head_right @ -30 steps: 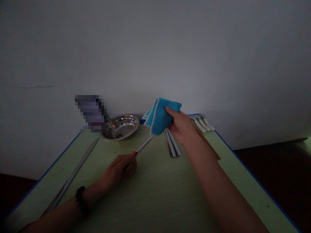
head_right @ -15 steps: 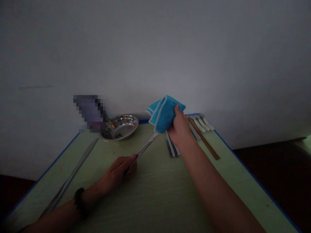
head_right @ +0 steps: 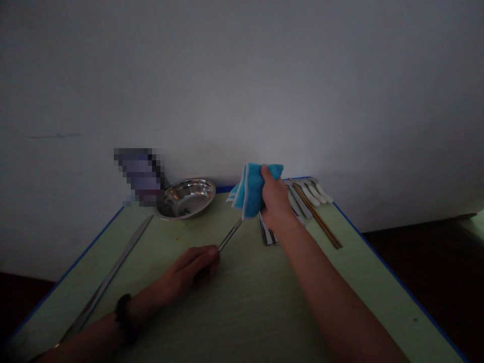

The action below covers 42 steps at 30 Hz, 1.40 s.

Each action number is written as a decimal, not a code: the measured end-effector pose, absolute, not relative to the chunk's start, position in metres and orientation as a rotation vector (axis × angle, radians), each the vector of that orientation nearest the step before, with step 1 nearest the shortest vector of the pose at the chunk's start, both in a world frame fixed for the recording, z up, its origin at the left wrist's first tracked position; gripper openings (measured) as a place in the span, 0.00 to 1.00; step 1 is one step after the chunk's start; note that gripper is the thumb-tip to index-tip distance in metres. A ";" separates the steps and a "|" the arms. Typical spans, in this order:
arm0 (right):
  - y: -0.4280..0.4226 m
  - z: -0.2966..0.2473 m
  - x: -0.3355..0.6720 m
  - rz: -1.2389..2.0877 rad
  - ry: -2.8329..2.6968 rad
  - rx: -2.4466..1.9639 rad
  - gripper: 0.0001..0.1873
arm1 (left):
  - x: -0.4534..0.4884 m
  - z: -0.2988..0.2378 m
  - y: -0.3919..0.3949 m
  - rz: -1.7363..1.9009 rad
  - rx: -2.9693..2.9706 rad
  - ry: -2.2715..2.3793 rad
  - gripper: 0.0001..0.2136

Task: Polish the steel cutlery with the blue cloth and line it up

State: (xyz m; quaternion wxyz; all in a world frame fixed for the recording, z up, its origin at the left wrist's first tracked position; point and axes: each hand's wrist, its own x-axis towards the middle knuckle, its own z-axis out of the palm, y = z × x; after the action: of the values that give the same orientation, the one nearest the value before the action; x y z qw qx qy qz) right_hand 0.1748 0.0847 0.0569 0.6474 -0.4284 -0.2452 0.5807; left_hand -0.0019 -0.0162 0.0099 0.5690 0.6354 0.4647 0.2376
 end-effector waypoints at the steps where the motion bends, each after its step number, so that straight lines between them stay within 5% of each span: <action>1: 0.083 0.058 0.172 1.403 -0.570 -0.984 0.12 | -0.002 0.010 -0.017 0.559 1.471 1.063 0.19; 6: 0.077 0.058 0.165 1.631 -0.761 -0.895 0.11 | 0.000 0.008 -0.017 0.695 1.358 0.994 0.13; 12: 0.079 0.060 0.182 1.309 -1.055 -1.038 0.41 | -0.001 0.001 -0.013 0.802 1.284 0.922 0.10; 21: 0.083 0.056 0.199 0.728 -1.732 -1.125 0.07 | 0.000 -0.001 -0.011 0.894 1.280 1.043 0.09; 42: 0.082 0.066 0.202 0.280 -1.766 -0.855 0.04 | -0.001 -0.005 -0.012 0.908 1.176 0.987 0.08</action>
State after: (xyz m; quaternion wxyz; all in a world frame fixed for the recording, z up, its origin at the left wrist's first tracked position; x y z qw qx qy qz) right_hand 0.2024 0.0823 0.0656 0.5478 -0.3608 -0.7455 0.1181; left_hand -0.0007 -0.0118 -0.0045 0.6279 0.5131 0.4305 0.3963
